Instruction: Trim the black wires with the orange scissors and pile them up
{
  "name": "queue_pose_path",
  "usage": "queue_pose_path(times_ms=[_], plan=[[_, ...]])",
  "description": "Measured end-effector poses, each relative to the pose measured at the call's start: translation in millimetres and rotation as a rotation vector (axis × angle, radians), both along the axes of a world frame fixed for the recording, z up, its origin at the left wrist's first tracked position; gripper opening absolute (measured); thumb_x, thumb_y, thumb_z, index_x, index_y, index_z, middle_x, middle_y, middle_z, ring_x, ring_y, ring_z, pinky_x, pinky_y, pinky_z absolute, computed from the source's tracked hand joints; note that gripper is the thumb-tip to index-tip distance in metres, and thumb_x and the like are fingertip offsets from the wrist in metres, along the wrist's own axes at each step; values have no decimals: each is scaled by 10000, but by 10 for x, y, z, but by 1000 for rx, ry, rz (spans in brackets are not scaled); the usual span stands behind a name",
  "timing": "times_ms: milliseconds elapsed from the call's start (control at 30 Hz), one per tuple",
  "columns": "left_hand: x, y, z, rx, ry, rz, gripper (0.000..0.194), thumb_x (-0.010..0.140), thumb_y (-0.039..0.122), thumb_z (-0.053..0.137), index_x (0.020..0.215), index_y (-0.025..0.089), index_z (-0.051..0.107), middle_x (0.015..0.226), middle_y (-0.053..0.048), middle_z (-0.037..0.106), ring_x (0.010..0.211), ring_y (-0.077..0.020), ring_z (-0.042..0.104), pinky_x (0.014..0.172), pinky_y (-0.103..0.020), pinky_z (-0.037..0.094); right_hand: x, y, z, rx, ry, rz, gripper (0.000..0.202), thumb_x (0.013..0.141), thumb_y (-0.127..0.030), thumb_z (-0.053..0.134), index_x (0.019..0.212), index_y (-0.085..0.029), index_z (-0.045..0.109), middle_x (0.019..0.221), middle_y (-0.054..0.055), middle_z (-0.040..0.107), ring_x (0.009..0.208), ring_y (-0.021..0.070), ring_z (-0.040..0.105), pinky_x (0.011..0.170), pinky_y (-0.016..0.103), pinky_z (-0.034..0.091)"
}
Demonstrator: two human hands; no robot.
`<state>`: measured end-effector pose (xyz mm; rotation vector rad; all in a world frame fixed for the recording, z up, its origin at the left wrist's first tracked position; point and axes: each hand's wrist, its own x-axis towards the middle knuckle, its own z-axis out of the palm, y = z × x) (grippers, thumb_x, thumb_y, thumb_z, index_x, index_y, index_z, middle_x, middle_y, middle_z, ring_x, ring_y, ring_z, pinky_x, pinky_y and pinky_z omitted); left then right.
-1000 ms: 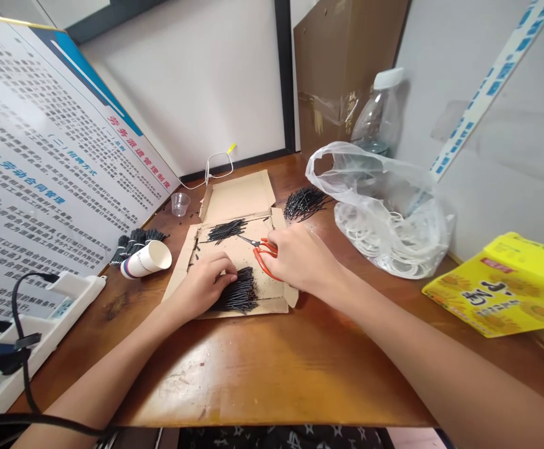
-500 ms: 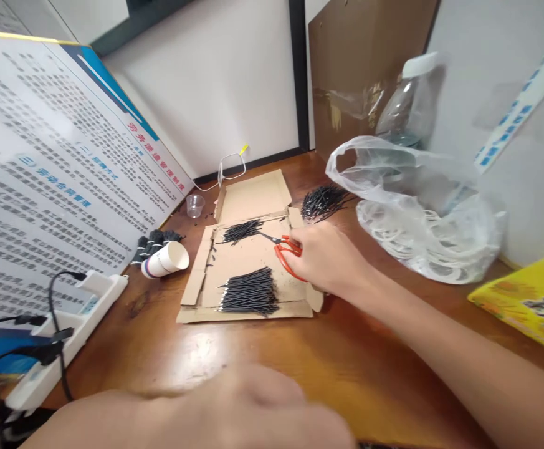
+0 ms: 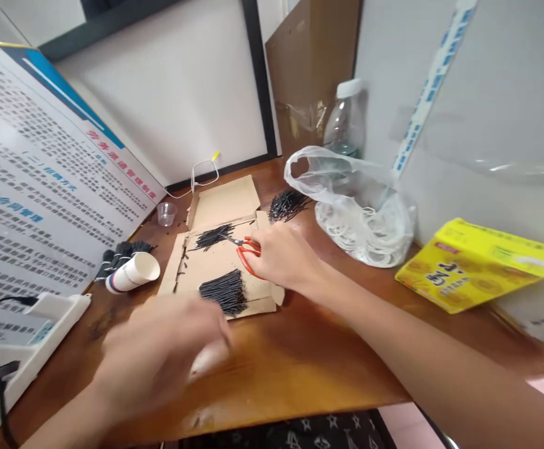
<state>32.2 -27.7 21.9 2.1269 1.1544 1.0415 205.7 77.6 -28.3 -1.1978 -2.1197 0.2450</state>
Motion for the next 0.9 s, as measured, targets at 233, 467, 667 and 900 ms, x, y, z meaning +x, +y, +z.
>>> queue_pose_path(times_ms=[233,467,667,900], plan=[[-439,504,-323,-158,-287,158,147,913,308,668,923,165,703,690,-19,651,465,-75,468,409,-192,363,-81,-141,57,-126,272,161,234,786,-299,631,596,-162,618,495,-36,490,483,79,350,512,254,268],[-433,462,-352,-196,-323,172,170,921,317,659,897,153,698,695,-18,644,461,-58,427,408,-185,336,-89,-219,34,-42,206,181,229,768,-265,613,567,-178,548,484,-64,344,481,76,270,500,260,239],[-471,491,-383,-178,-281,182,177,932,331,645,908,162,692,717,-21,648,485,-68,435,432,-195,349,-91,-238,20,-28,195,196,209,779,-259,607,598,-159,639,473,-58,368,471,76,278,491,271,230],[-490,498,-421,-228,-302,167,204,941,366,628,923,174,693,739,-25,634,501,-75,419,443,-211,323,-89,-254,49,32,186,236,219,804,-243,603,630,-139,686,474,-53,411,464,70,292,495,258,264]])
